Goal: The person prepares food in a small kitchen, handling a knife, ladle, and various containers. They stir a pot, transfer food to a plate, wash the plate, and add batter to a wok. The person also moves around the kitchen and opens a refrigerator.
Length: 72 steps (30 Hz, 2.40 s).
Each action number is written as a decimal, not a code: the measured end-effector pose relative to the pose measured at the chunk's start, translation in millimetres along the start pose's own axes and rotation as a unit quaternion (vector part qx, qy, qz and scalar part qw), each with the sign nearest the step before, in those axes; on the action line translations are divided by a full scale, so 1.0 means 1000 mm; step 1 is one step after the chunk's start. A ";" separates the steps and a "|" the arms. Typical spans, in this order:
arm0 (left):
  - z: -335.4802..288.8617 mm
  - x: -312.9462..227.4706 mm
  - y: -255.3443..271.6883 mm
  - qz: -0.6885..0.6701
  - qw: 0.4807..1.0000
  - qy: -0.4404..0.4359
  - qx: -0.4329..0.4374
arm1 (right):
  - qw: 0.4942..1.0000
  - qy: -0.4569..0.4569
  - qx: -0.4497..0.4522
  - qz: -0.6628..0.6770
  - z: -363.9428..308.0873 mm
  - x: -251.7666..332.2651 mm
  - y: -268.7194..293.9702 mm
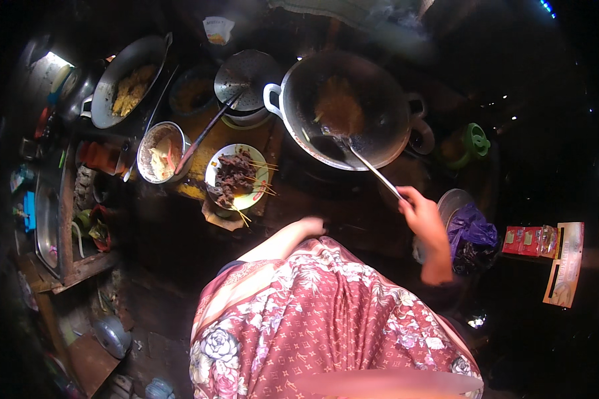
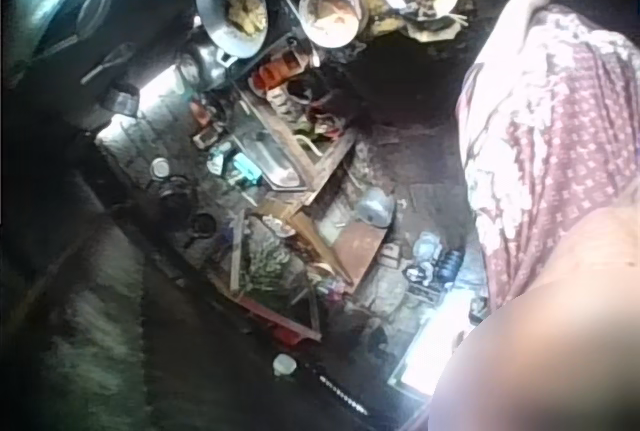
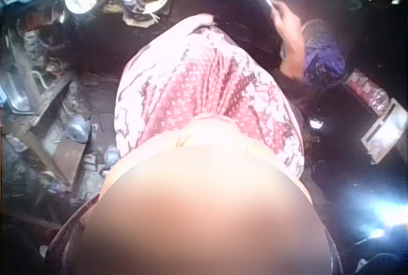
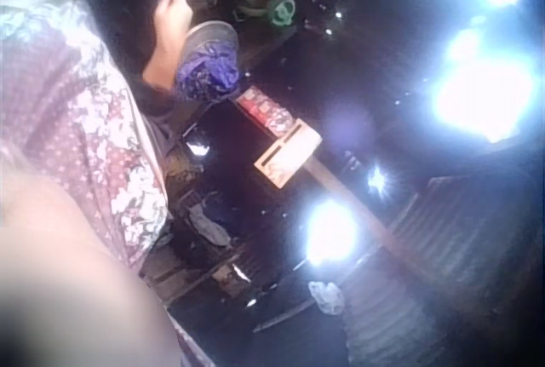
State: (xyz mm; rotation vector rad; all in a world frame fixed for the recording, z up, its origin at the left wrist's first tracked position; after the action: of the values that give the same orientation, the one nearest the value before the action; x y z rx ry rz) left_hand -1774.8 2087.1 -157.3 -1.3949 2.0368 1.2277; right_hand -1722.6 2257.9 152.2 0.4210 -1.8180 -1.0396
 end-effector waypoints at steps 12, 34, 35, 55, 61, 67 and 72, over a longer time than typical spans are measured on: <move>0.010 -0.001 0.006 -0.007 0.980 0.023 -0.200 | 0.984 0.067 -0.067 -0.152 0.032 -0.028 0.034; -0.252 0.131 -0.017 -0.492 0.615 0.306 -0.535 | 0.996 0.025 0.083 0.016 0.073 -0.053 0.032; -0.254 0.135 -0.016 -0.483 0.618 0.309 -0.539 | 0.997 0.019 0.061 -0.035 0.072 -0.052 0.039; -0.165 0.183 0.058 -0.797 0.370 -0.030 -0.476 | 0.999 -0.005 -0.014 -0.041 0.056 -0.006 -0.006; -0.151 0.205 0.073 -0.851 0.318 -0.123 -0.400 | 0.997 -0.073 -0.033 0.004 0.049 -0.028 0.012; -0.144 0.219 0.074 -0.844 0.351 -0.130 -0.383 | 0.995 -0.080 -0.050 0.016 0.031 -0.033 0.007; -0.192 0.200 0.071 -0.812 0.378 -0.032 -0.444 | 0.987 -0.056 -0.056 0.138 0.012 -0.039 0.006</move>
State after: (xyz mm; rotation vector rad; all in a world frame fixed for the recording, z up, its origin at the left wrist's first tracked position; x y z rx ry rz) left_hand -1894.2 1827.0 -163.4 -2.3314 -0.9073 0.9578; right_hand -1713.1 2293.1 132.4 0.0394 -1.8442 -0.9806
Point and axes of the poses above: each hand's wrist, its own z-axis towards the middle knuckle, its own y-axis out of the back of the hand, x = y × z, the point moved 5 cm from there along z, towards the middle knuckle, and after that the axes turned 3 degrees about -x, right-handed, at the moved point
